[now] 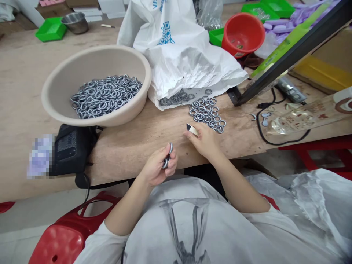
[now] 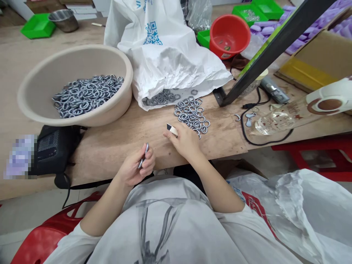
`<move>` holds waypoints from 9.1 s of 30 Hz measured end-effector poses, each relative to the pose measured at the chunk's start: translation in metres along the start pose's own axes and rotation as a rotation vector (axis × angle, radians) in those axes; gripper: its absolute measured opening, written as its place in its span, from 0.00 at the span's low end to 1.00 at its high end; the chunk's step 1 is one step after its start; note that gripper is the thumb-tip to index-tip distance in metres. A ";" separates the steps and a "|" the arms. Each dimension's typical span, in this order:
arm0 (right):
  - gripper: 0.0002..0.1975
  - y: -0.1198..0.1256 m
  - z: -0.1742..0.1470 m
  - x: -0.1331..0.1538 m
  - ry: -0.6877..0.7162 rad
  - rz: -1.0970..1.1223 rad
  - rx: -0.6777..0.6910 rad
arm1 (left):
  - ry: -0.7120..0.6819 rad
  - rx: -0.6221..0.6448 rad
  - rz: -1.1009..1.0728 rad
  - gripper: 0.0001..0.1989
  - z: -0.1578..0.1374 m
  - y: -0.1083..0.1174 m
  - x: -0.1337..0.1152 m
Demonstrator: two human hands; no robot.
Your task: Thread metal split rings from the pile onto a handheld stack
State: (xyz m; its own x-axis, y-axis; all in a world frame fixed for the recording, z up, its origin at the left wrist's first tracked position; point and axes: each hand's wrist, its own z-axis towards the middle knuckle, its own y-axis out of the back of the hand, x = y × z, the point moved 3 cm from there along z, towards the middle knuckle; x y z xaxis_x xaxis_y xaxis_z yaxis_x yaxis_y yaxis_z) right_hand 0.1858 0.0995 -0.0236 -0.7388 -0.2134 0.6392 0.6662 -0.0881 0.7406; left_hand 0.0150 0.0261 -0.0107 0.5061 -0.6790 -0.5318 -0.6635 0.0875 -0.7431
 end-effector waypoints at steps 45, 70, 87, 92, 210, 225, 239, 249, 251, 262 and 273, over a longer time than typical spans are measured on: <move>0.29 0.006 -0.022 0.047 0.212 0.572 0.191 | -0.291 -0.245 0.251 0.14 0.010 0.000 -0.014; 0.17 0.034 0.007 -0.028 -0.153 0.337 -0.064 | -0.966 -1.004 1.758 0.07 -0.035 0.011 -0.211; 0.21 0.018 0.109 -0.060 0.088 -0.365 0.131 | -0.394 -0.151 2.305 0.32 0.126 -0.026 -0.050; 0.23 0.008 0.079 -0.055 0.184 -0.289 0.150 | -0.494 -0.184 2.350 0.24 0.097 0.001 -0.050; 0.12 -0.019 0.045 0.032 0.041 -0.511 0.259 | -0.249 -0.226 0.220 0.20 -0.005 0.030 -0.007; 0.17 -0.023 -0.003 0.046 -0.144 0.789 0.263 | -0.394 -0.365 0.240 0.24 0.019 0.023 -0.014; 0.17 -0.011 -0.015 0.051 0.141 0.654 0.119 | -0.276 -0.236 0.225 0.25 0.019 0.004 -0.005; 0.25 0.008 -0.018 0.061 0.306 0.172 0.248 | -0.273 -0.240 0.135 0.25 0.013 0.006 -0.012; 0.25 0.007 -0.021 0.064 0.323 0.130 0.262 | -0.271 -0.242 0.127 0.25 0.012 0.008 -0.010; 0.27 -0.006 -0.007 0.055 0.204 0.034 0.341 | -0.209 -0.063 0.160 0.23 0.000 0.010 -0.005; 0.12 -0.021 0.033 0.042 0.039 -0.506 0.262 | -0.229 -0.213 0.145 0.14 -0.007 0.034 -0.020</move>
State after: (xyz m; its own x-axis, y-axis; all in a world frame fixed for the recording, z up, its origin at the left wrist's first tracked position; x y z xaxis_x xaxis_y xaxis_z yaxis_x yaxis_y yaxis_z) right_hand 0.1371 0.1246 -0.0058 -0.9516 -0.2438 0.1872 0.1794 0.0540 0.9823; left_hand -0.0216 0.0380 -0.0223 0.4928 -0.4874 -0.7208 -0.8254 0.0002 -0.5645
